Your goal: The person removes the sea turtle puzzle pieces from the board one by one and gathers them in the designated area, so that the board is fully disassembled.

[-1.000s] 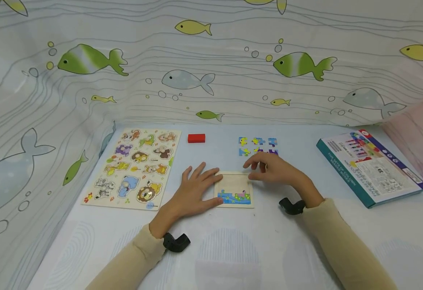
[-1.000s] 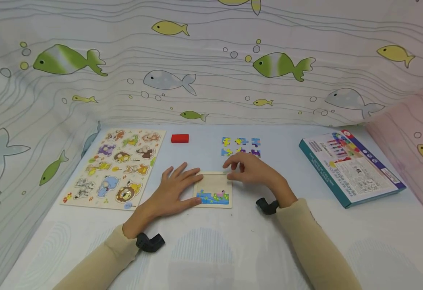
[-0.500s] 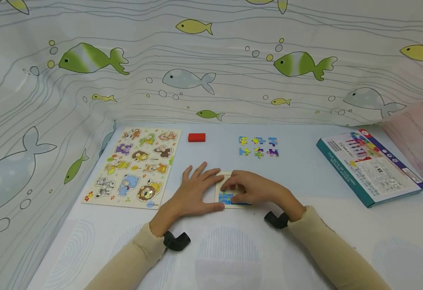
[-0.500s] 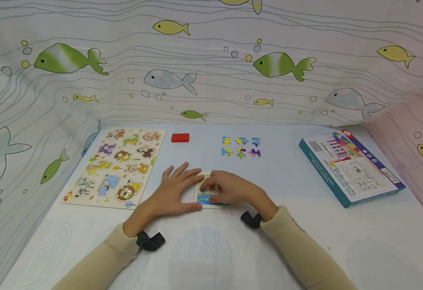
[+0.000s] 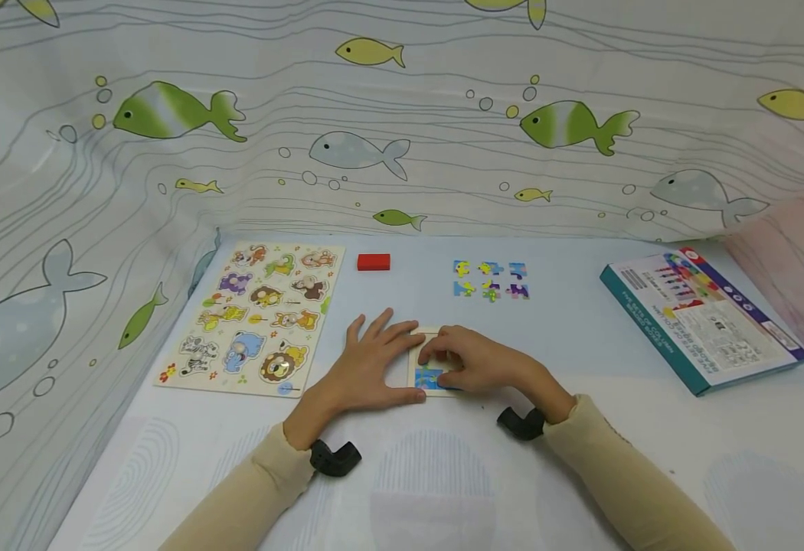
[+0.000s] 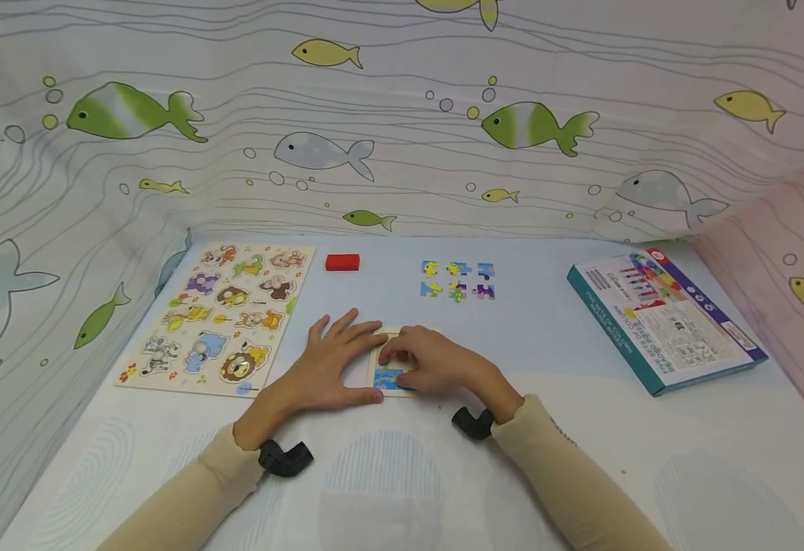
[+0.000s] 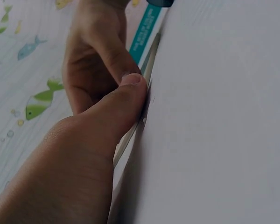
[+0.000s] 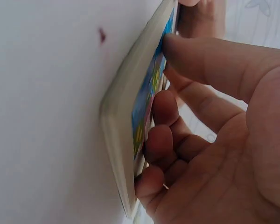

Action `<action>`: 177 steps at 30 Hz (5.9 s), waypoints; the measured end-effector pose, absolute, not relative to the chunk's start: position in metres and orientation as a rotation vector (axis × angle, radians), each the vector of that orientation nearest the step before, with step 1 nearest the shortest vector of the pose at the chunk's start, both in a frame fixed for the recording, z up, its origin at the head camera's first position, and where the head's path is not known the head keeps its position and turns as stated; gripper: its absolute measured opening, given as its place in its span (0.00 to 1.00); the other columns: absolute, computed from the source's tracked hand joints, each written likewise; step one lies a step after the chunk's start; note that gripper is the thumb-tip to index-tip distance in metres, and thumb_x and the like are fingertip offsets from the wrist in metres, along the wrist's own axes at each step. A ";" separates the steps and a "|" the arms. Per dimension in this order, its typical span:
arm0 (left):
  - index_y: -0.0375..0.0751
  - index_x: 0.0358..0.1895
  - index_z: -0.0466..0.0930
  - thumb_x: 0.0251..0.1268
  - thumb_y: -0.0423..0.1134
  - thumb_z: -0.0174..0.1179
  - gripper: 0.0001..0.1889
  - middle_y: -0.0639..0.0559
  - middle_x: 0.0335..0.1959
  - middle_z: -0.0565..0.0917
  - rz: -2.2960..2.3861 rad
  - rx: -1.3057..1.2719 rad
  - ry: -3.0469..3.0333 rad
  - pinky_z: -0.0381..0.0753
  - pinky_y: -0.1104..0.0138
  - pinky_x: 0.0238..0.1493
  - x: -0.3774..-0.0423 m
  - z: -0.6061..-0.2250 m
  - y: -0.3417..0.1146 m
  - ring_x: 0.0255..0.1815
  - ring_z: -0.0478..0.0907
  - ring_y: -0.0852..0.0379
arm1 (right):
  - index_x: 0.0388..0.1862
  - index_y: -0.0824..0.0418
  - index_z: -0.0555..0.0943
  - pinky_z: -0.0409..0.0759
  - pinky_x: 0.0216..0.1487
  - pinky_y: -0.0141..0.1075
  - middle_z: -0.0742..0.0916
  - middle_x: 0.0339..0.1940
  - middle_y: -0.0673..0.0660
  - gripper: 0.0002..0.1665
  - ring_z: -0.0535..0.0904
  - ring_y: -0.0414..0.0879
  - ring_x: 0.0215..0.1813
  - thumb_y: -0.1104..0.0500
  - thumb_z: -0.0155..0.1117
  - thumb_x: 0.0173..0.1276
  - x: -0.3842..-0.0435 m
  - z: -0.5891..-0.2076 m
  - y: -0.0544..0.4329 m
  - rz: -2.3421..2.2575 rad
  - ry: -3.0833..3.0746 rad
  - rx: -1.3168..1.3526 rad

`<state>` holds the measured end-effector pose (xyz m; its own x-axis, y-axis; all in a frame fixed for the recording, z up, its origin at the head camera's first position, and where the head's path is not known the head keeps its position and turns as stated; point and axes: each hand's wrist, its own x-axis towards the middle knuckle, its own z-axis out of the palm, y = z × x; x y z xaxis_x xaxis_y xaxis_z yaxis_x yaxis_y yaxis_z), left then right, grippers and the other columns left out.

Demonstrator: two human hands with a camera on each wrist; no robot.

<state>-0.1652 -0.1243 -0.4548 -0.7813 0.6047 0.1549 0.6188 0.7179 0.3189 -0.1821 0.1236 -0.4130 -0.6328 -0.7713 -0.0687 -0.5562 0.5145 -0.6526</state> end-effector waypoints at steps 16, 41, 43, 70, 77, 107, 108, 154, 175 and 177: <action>0.60 0.76 0.67 0.54 0.75 0.62 0.46 0.59 0.80 0.64 -0.522 -1.003 -2.907 0.40 0.34 0.76 -0.165 -0.454 -0.124 0.85 0.48 0.41 | 0.48 0.54 0.81 0.66 0.46 0.37 0.78 0.37 0.51 0.16 0.69 0.42 0.42 0.63 0.68 0.62 -0.182 -0.414 0.118 -0.808 2.427 -1.104; 0.57 0.75 0.69 0.54 0.75 0.62 0.46 0.58 0.79 0.65 -0.529 -1.011 -2.902 0.40 0.34 0.77 -0.165 -0.454 -0.124 0.85 0.48 0.41 | 0.52 0.51 0.84 0.73 0.45 0.34 0.80 0.42 0.51 0.18 0.73 0.42 0.41 0.64 0.68 0.63 -0.183 -0.419 0.120 -0.860 2.397 -1.106; 0.57 0.75 0.69 0.54 0.75 0.62 0.46 0.58 0.79 0.65 -0.530 -1.011 -2.904 0.40 0.34 0.77 -0.165 -0.454 -0.124 0.85 0.48 0.41 | 0.53 0.52 0.84 0.73 0.44 0.33 0.80 0.42 0.51 0.18 0.73 0.42 0.40 0.63 0.68 0.64 -0.182 -0.419 0.120 -0.856 2.391 -1.103; 0.60 0.75 0.68 0.54 0.75 0.62 0.46 0.58 0.80 0.64 -0.560 -1.007 -2.908 0.38 0.34 0.77 -0.166 -0.455 -0.123 0.85 0.46 0.41 | 0.48 0.54 0.79 0.65 0.48 0.38 0.77 0.36 0.50 0.18 0.68 0.43 0.45 0.62 0.68 0.58 -0.185 -0.416 0.118 -0.830 2.395 -1.084; 0.61 0.75 0.68 0.53 0.75 0.63 0.46 0.59 0.80 0.64 -0.557 -1.004 -2.906 0.38 0.34 0.77 -0.166 -0.455 -0.123 0.85 0.46 0.41 | 0.47 0.54 0.78 0.65 0.53 0.42 0.79 0.39 0.48 0.18 0.70 0.44 0.47 0.63 0.68 0.58 -0.186 -0.418 0.119 -0.888 2.358 -1.044; 0.62 0.76 0.67 0.53 0.76 0.62 0.46 0.60 0.80 0.64 -0.544 -1.000 -2.910 0.39 0.35 0.77 -0.165 -0.455 -0.123 0.85 0.46 0.42 | 0.44 0.59 0.76 0.76 0.38 0.29 0.80 0.32 0.50 0.10 0.75 0.39 0.34 0.65 0.68 0.68 -0.181 -0.413 0.118 -1.035 2.311 -1.023; 0.62 0.76 0.67 0.53 0.76 0.62 0.46 0.60 0.80 0.64 -0.545 -0.999 -2.911 0.39 0.35 0.77 -0.165 -0.455 -0.123 0.85 0.46 0.42 | 0.44 0.59 0.76 0.76 0.38 0.29 0.80 0.32 0.50 0.10 0.75 0.39 0.34 0.65 0.68 0.68 -0.181 -0.412 0.117 -1.028 2.324 -1.026; 0.59 0.74 0.70 0.51 0.75 0.64 0.46 0.57 0.78 0.67 -0.544 -1.016 -2.882 0.41 0.32 0.76 -0.165 -0.453 -0.123 0.84 0.49 0.39 | 0.53 0.58 0.85 0.72 0.32 0.30 0.86 0.37 0.56 0.13 0.75 0.47 0.34 0.61 0.67 0.70 -0.219 -0.423 0.167 -1.359 2.670 -0.392; 0.58 0.74 0.69 0.52 0.74 0.64 0.46 0.57 0.78 0.67 -0.548 -1.017 -2.882 0.42 0.33 0.76 -0.165 -0.453 -0.122 0.84 0.49 0.39 | 0.60 0.57 0.84 0.75 0.42 0.37 0.86 0.47 0.58 0.24 0.75 0.50 0.41 0.61 0.75 0.64 -0.225 -0.434 0.171 -1.085 2.827 -0.466; 0.59 0.75 0.69 0.52 0.75 0.64 0.47 0.57 0.78 0.67 -0.546 -1.014 -2.885 0.41 0.33 0.76 -0.166 -0.454 -0.122 0.84 0.49 0.39 | 0.58 0.57 0.84 0.75 0.43 0.38 0.86 0.47 0.58 0.23 0.76 0.50 0.42 0.61 0.75 0.63 -0.225 -0.434 0.170 -1.077 2.837 -0.486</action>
<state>-0.1658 -0.1217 -0.4537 -0.7862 0.6002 0.1472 0.6125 0.7251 0.3147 -0.2246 0.1703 -0.4341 -0.9476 -0.3159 0.0473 -0.2677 0.7046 -0.6571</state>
